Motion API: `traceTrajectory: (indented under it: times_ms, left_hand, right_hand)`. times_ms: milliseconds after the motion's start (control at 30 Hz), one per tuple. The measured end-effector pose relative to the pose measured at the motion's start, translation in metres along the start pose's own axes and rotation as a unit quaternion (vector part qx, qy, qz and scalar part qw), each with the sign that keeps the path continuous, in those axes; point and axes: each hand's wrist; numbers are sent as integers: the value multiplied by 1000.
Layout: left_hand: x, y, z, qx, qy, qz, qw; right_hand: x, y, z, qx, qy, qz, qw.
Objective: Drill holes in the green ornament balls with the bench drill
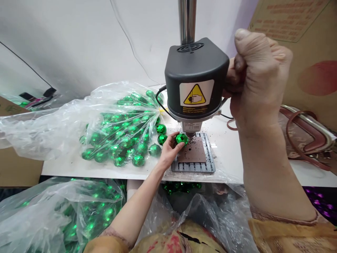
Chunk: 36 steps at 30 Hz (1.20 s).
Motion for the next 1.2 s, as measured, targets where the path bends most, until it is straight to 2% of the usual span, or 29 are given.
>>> traceTrajectory:
  times_ms: [100,200,433,567,967,1200]
  left_hand:
    - [0,-10,-2,-44,-32,-19,998]
    - [-1,-14,-3,-98,-58,-40,993]
    - [3,-5,-2,-128,-128,-63,981]
    - [7,-2,-2,-156,-130,-52,978]
    - [11,-3,-11,-97,-78,-28,992]
    - [11,-1,-12,-108,-79,-28,991]
  right_hand:
    - [0,-2,-2,-33,45,-16,998]
    - [1,-1,-3,-41,38,-9,998]
    - [2,-1,-4,-33,44,-8,998]
    - [3,-3,-4,-33,43,-8,998]
    - [4,1,-3,-68,39,12,997]
    - [46,1,-2,15,86,146,985]
Point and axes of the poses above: each hand's wrist, its own x-axis away from the middle knuckle, its own z-axis out of the back of the hand, y = z × x, and after that the axes turned 4 degrees about -z, right-handed
